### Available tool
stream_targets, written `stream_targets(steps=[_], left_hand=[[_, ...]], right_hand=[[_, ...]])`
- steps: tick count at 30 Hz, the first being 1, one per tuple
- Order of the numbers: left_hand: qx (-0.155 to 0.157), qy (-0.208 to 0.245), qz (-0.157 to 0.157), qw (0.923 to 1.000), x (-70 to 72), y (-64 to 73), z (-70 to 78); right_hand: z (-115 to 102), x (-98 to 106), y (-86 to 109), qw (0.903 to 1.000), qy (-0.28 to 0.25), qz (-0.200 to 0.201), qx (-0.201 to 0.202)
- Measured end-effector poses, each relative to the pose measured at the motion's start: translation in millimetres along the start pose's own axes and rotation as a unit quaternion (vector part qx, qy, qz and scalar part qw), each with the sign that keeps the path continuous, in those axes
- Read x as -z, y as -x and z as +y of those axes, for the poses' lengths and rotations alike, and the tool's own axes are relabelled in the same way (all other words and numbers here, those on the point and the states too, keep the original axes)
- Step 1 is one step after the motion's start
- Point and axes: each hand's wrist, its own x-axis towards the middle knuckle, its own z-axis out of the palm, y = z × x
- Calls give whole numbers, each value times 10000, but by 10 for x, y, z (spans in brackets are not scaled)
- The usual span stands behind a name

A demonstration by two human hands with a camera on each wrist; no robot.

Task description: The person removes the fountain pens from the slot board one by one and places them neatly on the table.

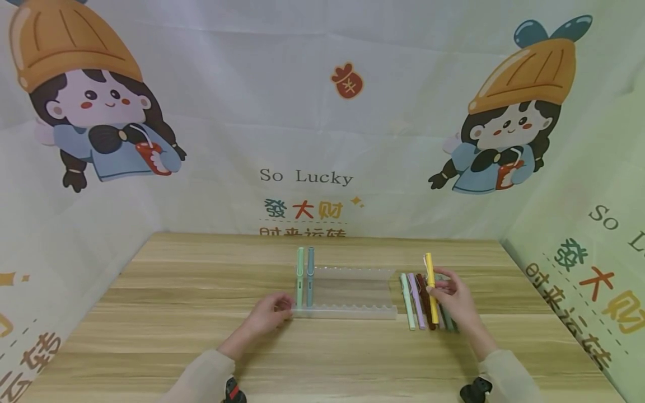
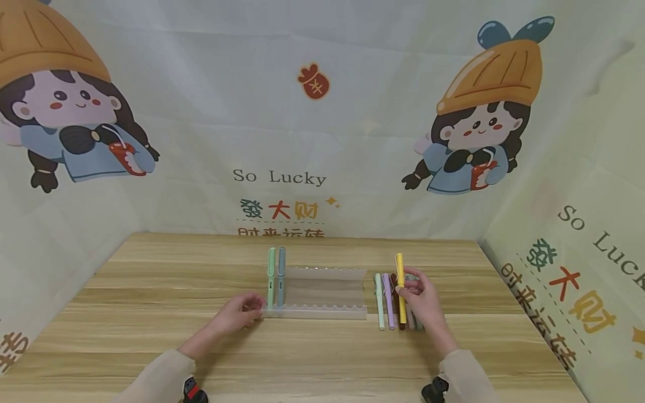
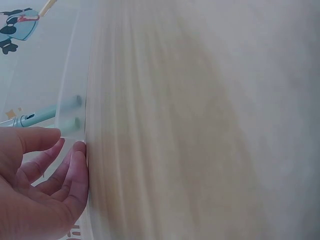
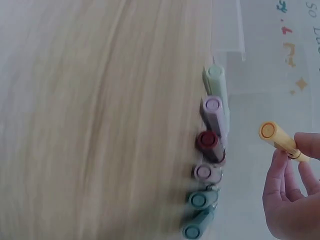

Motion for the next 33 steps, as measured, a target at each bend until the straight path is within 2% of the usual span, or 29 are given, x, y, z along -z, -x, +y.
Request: stream_targets(steps=[5,22,33], left_hand=[[44,47,31,10000,-7,-1,-14],[-21,81,-41,10000,5,6,-5],[-26,56,-29,10000,5,10,3]], right_hand=[[44,129,11,9991,119,-154,-385],[322,464,-17,9968,82,-104,-790],[381,529,-23,9928,700,-196,-954]])
